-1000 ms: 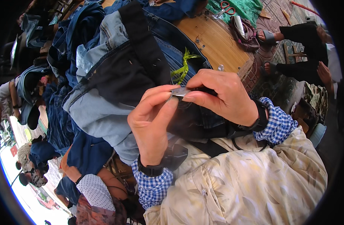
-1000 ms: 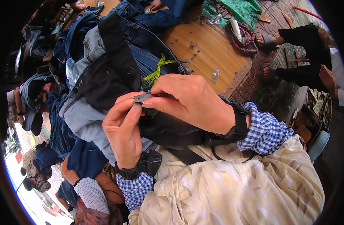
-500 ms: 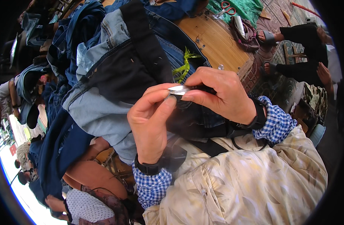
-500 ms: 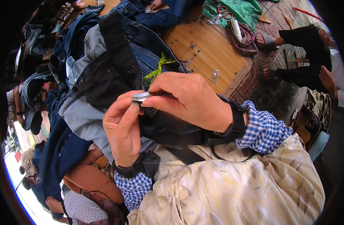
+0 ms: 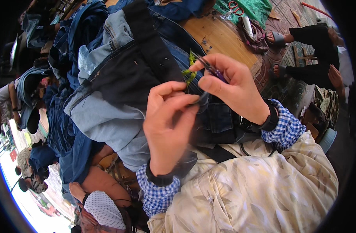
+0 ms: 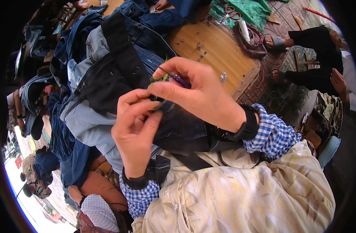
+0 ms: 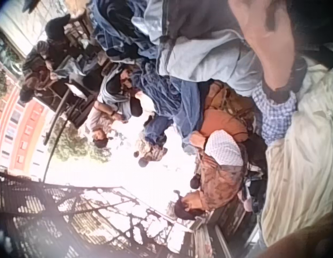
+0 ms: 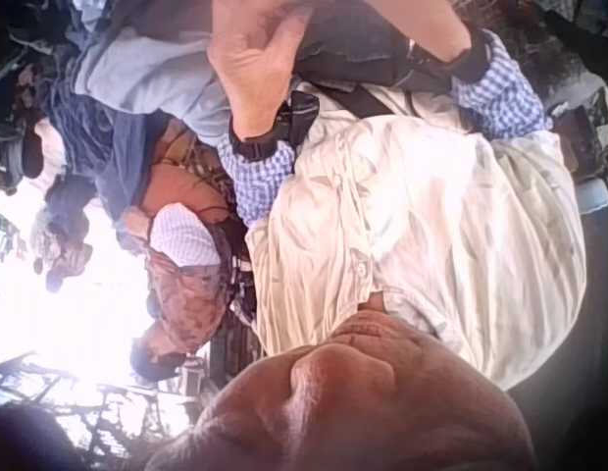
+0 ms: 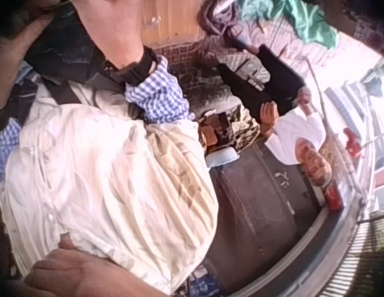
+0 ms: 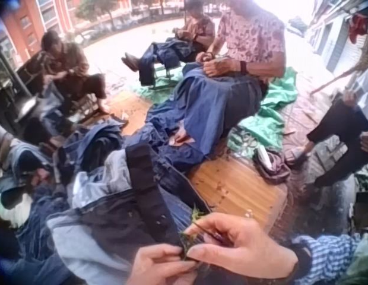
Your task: Trimming loose threads and finishing the edges of denim jeans using thread nippers.
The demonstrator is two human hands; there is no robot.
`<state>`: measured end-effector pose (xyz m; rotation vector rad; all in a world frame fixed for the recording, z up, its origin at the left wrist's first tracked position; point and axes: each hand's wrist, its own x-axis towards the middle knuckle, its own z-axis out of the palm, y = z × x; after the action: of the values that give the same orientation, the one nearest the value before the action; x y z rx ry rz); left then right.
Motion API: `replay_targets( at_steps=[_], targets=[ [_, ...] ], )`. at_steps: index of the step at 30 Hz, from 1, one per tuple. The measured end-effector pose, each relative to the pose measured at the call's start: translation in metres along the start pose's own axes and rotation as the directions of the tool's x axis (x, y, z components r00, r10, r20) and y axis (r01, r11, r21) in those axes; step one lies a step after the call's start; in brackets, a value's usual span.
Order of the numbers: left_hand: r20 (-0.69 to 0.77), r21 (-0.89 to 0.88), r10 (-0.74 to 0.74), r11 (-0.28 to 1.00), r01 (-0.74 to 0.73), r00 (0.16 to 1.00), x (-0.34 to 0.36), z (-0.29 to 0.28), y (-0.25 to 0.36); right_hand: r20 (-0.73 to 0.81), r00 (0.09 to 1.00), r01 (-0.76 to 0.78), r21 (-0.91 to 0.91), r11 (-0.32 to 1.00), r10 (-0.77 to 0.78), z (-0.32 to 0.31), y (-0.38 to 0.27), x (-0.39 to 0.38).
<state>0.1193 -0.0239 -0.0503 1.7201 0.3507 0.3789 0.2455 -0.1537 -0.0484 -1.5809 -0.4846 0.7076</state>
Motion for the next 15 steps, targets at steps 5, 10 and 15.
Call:
replay_targets(
  at_steps=[5,10,15],
  targets=[
    [-0.084,0.077,0.015,0.997,-0.008,0.996,-0.007,0.001,0.005,0.18,0.966,0.21,-0.14,0.968,-0.183,-0.016,-0.001,-0.002],
    [-0.098,0.081,-0.05,0.995,0.058,0.994,-0.011,-0.005,0.0,0.265,0.959,0.178,-0.303,0.936,-0.097,-0.027,-0.003,-0.013],
    [-0.051,0.11,-0.04,0.993,0.045,0.998,-0.006,-0.006,0.003,0.258,0.932,0.328,-0.304,0.894,-0.255,-0.025,0.003,-0.019]
  ],
)
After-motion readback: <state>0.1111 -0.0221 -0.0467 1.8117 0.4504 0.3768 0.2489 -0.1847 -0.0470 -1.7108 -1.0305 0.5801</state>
